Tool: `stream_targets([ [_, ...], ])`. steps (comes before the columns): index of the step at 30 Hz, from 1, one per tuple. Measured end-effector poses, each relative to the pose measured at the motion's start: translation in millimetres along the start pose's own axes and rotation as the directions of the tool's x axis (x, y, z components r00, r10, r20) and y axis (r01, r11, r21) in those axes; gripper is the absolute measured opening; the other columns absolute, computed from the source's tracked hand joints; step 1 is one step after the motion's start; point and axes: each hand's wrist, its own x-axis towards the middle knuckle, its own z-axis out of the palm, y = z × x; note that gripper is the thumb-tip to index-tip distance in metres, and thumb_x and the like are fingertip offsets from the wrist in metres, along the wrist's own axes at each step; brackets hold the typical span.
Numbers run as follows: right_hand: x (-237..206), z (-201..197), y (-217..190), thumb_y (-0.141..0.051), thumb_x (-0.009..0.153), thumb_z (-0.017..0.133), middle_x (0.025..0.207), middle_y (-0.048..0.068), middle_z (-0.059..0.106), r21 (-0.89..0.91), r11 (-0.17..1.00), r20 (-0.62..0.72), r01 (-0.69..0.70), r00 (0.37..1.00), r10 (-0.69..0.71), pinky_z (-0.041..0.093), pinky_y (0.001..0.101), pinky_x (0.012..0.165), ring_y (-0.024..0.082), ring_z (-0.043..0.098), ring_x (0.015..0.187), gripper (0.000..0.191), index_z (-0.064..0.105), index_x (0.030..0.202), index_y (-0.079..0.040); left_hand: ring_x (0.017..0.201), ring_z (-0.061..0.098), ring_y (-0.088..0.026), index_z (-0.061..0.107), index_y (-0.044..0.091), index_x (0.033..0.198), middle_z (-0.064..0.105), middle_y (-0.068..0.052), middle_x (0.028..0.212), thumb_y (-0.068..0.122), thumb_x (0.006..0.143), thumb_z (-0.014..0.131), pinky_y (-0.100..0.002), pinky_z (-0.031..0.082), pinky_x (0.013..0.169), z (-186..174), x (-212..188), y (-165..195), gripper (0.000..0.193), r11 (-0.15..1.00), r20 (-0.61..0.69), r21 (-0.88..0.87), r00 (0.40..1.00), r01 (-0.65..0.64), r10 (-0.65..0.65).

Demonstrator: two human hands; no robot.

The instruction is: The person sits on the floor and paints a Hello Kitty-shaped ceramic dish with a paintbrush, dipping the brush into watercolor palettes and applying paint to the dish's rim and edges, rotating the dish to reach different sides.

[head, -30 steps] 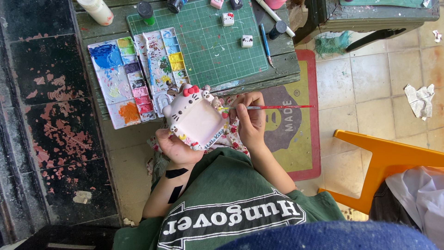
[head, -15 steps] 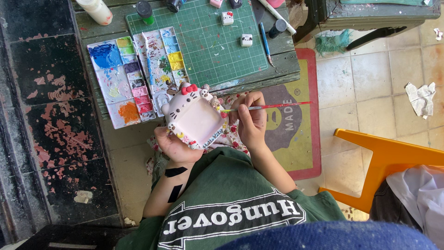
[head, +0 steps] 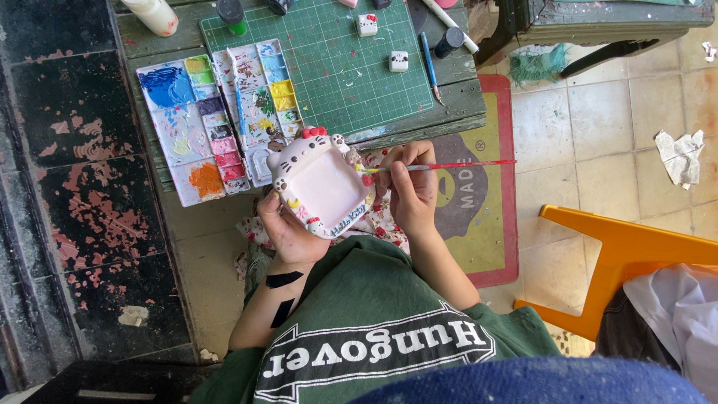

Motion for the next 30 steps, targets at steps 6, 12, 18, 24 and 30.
stream_targets([
  [6, 3, 0, -4, -0.004, 0.109, 0.049, 0.094, 0.01, 0.05, 0.049, 0.997, -0.007, -0.058, 0.998, 0.059, 0.052, 0.0293, 0.055, 0.016, 0.053, 0.072, 0.014, 0.037, 0.114, -0.009, 0.136, 0.056, -0.026, 0.051, 0.009, 0.149, 0.058, -0.008, 0.146, 0.053, 0.097, 0.054, -0.049, 0.043, 0.116, -2, 2, -1, 0.068, 0.999, 0.025, 0.049, 1.0, -0.018, 0.017],
  [12, 2, -1, -1, -0.001, 0.109, 0.05, 0.097, 0.009, 0.05, 0.0, 0.999, -0.003, -0.035, 0.999, 0.035, 0.051, 0.0292, 0.062, 0.015, 0.052, 0.077, 0.015, 0.038, 0.113, -0.009, 0.136, 0.056, -0.024, 0.05, 0.009, 0.149, 0.057, -0.007, 0.147, 0.052, 0.096, 0.054, -0.048, 0.043, 0.117, -4, 2, -3, 0.068, 0.997, 0.036, 0.068, 0.999, -0.04, 0.037],
  [18, 0, -4, 2, -0.001, 0.109, 0.05, 0.098, 0.009, 0.051, -0.073, 0.997, 0.006, -0.022, 1.0, 0.022, 0.049, 0.0283, 0.068, 0.014, 0.052, 0.079, 0.015, 0.038, 0.114, -0.009, 0.135, 0.057, -0.024, 0.052, 0.007, 0.148, 0.059, -0.008, 0.145, 0.051, 0.098, 0.055, -0.048, 0.044, 0.117, -13, 1, -5, 0.066, 0.996, 0.052, 0.065, 0.997, -0.058, 0.055],
  [24, 0, -4, 0, -0.003, 0.11, 0.05, 0.098, 0.009, 0.052, -0.092, 0.995, 0.018, -0.039, 0.999, 0.04, 0.05, 0.0276, 0.066, 0.013, 0.053, 0.079, 0.014, 0.038, 0.114, -0.009, 0.133, 0.057, -0.024, 0.052, 0.008, 0.147, 0.059, -0.008, 0.144, 0.051, 0.097, 0.055, -0.047, 0.044, 0.116, -3, 1, -3, 0.067, 0.995, 0.047, 0.075, 0.997, -0.067, 0.063],
  [30, -2, -2, 0, -0.003, 0.11, 0.049, 0.1, 0.01, 0.052, -0.103, 0.992, -0.009, -0.068, 0.998, 0.068, 0.052, 0.0275, 0.059, 0.013, 0.053, 0.079, 0.014, 0.038, 0.115, -0.01, 0.135, 0.057, -0.027, 0.048, 0.013, 0.149, 0.058, -0.008, 0.147, 0.054, 0.089, 0.054, -0.05, 0.046, 0.115, 24, -1, 4, 0.073, 0.989, 0.125, 0.137, 0.992, -0.051, 0.034],
])
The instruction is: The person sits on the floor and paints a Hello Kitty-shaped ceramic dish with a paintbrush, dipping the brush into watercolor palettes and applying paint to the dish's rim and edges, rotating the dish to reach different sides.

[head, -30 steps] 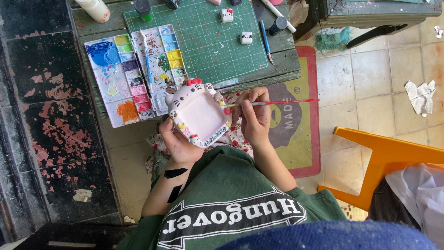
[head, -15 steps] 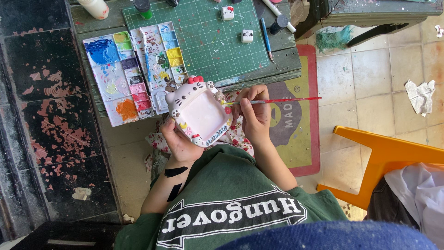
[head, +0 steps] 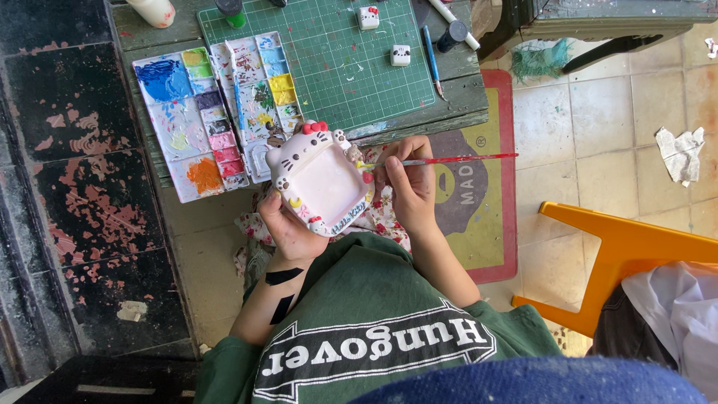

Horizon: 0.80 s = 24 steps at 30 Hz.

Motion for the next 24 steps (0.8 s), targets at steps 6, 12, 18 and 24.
stream_targets([
  [6, -1, -1, -2, -0.004, 0.109, 0.048, 0.095, 0.01, 0.052, 0.15, 0.989, 0.005, -0.005, 1.0, 0.005, 0.054, 0.0295, 0.056, 0.016, 0.055, 0.075, 0.014, 0.038, 0.117, -0.009, 0.136, 0.056, -0.028, 0.048, 0.007, 0.151, 0.056, -0.012, 0.147, 0.055, 0.096, 0.052, -0.051, 0.046, 0.115, -14, -1, -3, 0.073, 1.0, -0.076, 0.007, 0.997, -0.005, 0.006],
  [12, -1, -1, 0, -0.003, 0.11, 0.048, 0.098, 0.009, 0.05, 0.095, 0.995, 0.033, 0.007, 0.999, -0.01, 0.054, 0.0293, 0.06, 0.015, 0.053, 0.082, 0.014, 0.038, 0.117, -0.01, 0.14, 0.054, -0.03, 0.043, 0.008, 0.155, 0.053, -0.012, 0.152, 0.056, 0.093, 0.052, -0.053, 0.045, 0.118, -13, 0, -4, 0.079, 1.0, -0.045, 0.001, 0.999, 0.01, -0.01],
  [18, 0, -1, 0, -0.004, 0.111, 0.048, 0.098, 0.009, 0.05, 0.064, 0.998, 0.045, 0.001, 0.999, -0.004, 0.054, 0.0285, 0.06, 0.014, 0.054, 0.082, 0.013, 0.037, 0.116, -0.01, 0.145, 0.051, -0.034, 0.034, 0.01, 0.162, 0.049, -0.018, 0.157, 0.059, 0.089, 0.052, -0.057, 0.041, 0.122, 15, 5, 6, 0.09, 0.999, 0.066, 0.009, 0.997, 0.035, -0.035],
  [24, 3, 3, -4, -0.003, 0.109, 0.048, 0.098, 0.009, 0.051, 0.064, 0.998, 0.013, -0.01, 1.0, 0.009, 0.054, 0.0293, 0.057, 0.015, 0.054, 0.08, 0.013, 0.037, 0.116, -0.01, 0.142, 0.052, -0.029, 0.039, 0.011, 0.158, 0.051, -0.011, 0.155, 0.059, 0.089, 0.053, -0.053, 0.042, 0.12, -5, 3, -2, 0.085, 1.0, -0.034, -0.001, 0.999, 0.008, -0.008],
])
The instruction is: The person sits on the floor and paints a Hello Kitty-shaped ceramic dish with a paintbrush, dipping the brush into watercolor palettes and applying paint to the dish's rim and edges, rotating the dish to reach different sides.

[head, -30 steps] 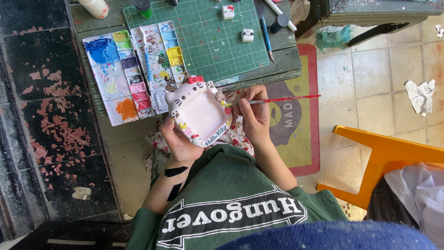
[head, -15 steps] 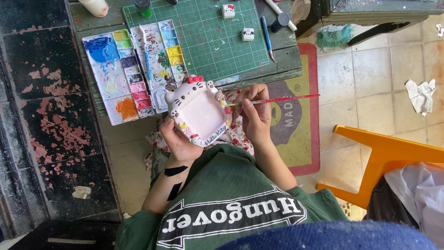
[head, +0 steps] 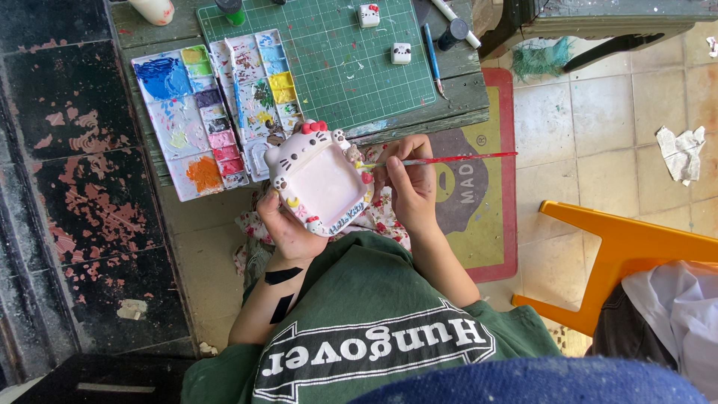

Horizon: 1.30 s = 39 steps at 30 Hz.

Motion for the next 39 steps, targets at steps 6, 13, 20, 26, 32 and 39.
stream_targets([
  [6, 2, -2, -8, -0.005, 0.111, 0.047, 0.092, 0.007, 0.05, 0.136, 0.99, -0.142, 0.045, 0.99, -0.025, 0.054, 0.0318, 0.06, 0.015, 0.053, 0.076, 0.01, 0.039, 0.115, -0.01, 0.137, 0.055, -0.027, 0.046, 0.008, 0.154, 0.055, -0.01, 0.149, 0.059, 0.103, 0.048, -0.051, 0.044, 0.117, -24, 1, -3, 0.072, 0.997, -0.083, -0.078, 0.997, 0.004, -0.011],
  [13, -1, -6, -11, -0.006, 0.111, 0.048, 0.093, 0.007, 0.052, 0.116, 0.99, -0.161, 0.08, 0.985, -0.061, 0.054, 0.0309, 0.062, 0.014, 0.055, 0.079, 0.009, 0.042, 0.116, -0.009, 0.142, 0.052, -0.035, 0.032, 0.011, 0.164, 0.048, -0.016, 0.158, 0.066, 0.103, 0.038, -0.058, 0.043, 0.119, -7, 13, 11, 0.082, 0.951, 0.076, -0.229, 0.978, 0.209, -0.196],
  [20, -4, -4, -7, -0.008, 0.112, 0.051, 0.098, 0.006, 0.053, 0.072, 0.996, -0.11, 0.057, 0.993, -0.049, 0.055, 0.0313, 0.068, 0.014, 0.058, 0.084, 0.01, 0.043, 0.117, -0.008, 0.142, 0.047, -0.051, 0.03, 0.011, 0.165, 0.041, -0.022, 0.162, 0.068, 0.104, 0.035, -0.065, 0.042, 0.117, 8, 21, 13, 0.084, 0.956, 0.211, -0.183, 0.959, 0.228, -0.188],
  [26, -1, -21, 7, -0.006, 0.112, 0.051, 0.102, 0.006, 0.056, 0.03, 0.997, -0.184, 0.066, 0.981, -0.059, 0.054, 0.0303, 0.065, 0.015, 0.059, 0.08, 0.008, 0.044, 0.115, -0.008, 0.148, 0.044, -0.041, 0.031, 0.013, 0.163, 0.044, -0.018, 0.161, 0.066, 0.102, 0.037, -0.059, 0.038, 0.123, 0, 23, 12, 0.081, 0.968, 0.15, -0.142, 0.971, 0.209, -0.188],
  [32, 10, -57, 26, -0.01, 0.117, 0.046, 0.109, 0.016, 0.073, -0.246, 0.969, -0.264, 0.026, 0.96, -0.093, 0.061, 0.0332, 0.077, 0.02, 0.072, 0.088, 0.015, 0.055, 0.127, -0.003, 0.148, 0.046, -0.031, 0.039, 0.01, 0.159, 0.047, -0.012, 0.159, 0.052, 0.109, 0.042, -0.055, 0.039, 0.124, -19, 55, -8, 0.065, 0.949, 0.107, -0.23, 0.975, 0.217, -0.197],
  [39, 1, -68, 39, -0.017, 0.115, 0.038, 0.139, 0.016, 0.063, -0.303, 0.949, -0.307, -0.084, 0.952, -0.014, 0.064, 0.0368, 0.087, 0.021, 0.072, 0.107, 0.022, 0.051, 0.128, -0.005, 0.142, 0.052, -0.027, 0.042, 0.009, 0.155, 0.052, -0.012, 0.153, 0.052, 0.108, 0.042, -0.05, 0.046, 0.118, -31, 89, -47, 0.064, 0.966, 0.089, -0.097, 0.969, 0.238, -0.23],
])
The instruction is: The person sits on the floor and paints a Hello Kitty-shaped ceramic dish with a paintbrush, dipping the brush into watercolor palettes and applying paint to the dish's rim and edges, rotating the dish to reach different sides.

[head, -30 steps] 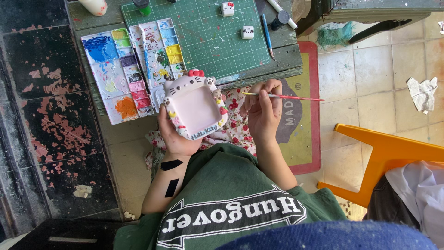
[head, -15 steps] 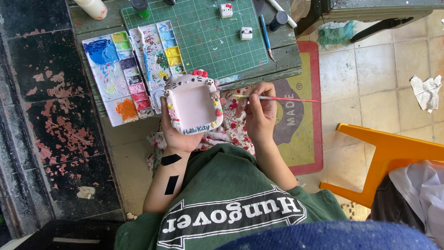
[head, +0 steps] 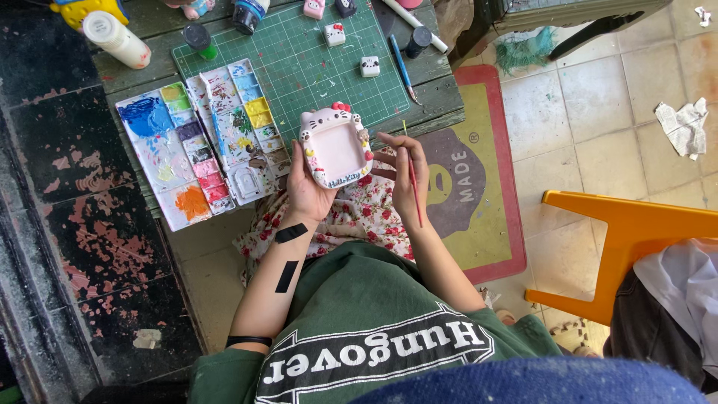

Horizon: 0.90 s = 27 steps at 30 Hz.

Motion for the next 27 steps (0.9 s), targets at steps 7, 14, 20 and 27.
stream_targets([
  [7, 6, 0, -1, -0.022, 0.114, 0.035, 0.15, 0.017, 0.054, -0.005, 0.998, -0.031, -0.056, 0.998, 0.055, 0.064, 0.0379, 0.091, 0.024, 0.071, 0.113, 0.023, 0.044, 0.129, -0.007, 0.138, 0.055, -0.025, 0.047, 0.009, 0.151, 0.056, -0.01, 0.149, 0.054, 0.106, 0.045, -0.048, 0.047, 0.116, 0, 18, -6, 0.064, 0.991, -0.126, 0.137, 0.992, 0.005, 0.012],
  [14, -4, -4, 7, -0.019, 0.114, 0.041, 0.155, 0.024, 0.046, 0.01, 1.0, 0.04, 0.027, 0.999, -0.028, 0.061, 0.0411, 0.095, 0.03, 0.067, 0.122, 0.018, 0.041, 0.126, -0.006, 0.13, 0.06, -0.029, 0.052, 0.004, 0.143, 0.061, -0.013, 0.139, 0.04, 0.106, 0.041, -0.051, 0.051, 0.109, -6, 5, -11, 0.053, 0.998, -0.169, 0.025, 0.984, -0.053, 0.056],
  [20, -15, -8, 18, -0.022, 0.114, 0.039, 0.158, 0.024, 0.043, 0.055, 0.996, -0.007, 0.067, 0.998, -0.067, 0.062, 0.0418, 0.097, 0.033, 0.066, 0.128, 0.017, 0.04, 0.121, -0.007, 0.137, 0.056, -0.03, 0.047, 0.006, 0.15, 0.055, -0.014, 0.149, 0.034, 0.108, 0.041, -0.054, 0.046, 0.115, -8, -5, -21, 0.052, 0.998, -0.121, 0.001, 0.991, -0.057, 0.057],
  [27, -19, -7, 24, -0.025, 0.114, 0.04, 0.161, 0.024, 0.04, 0.043, 0.997, -0.022, 0.06, 0.998, -0.059, 0.061, 0.0424, 0.1, 0.033, 0.063, 0.13, 0.019, 0.039, 0.121, -0.007, 0.143, 0.048, -0.038, 0.036, 0.008, 0.155, 0.046, -0.018, 0.156, 0.049, 0.104, 0.048, -0.068, 0.04, 0.116, 6, -14, -19, 0.067, 0.992, -0.11, -0.02, 0.986, 0.123, -0.125],
])
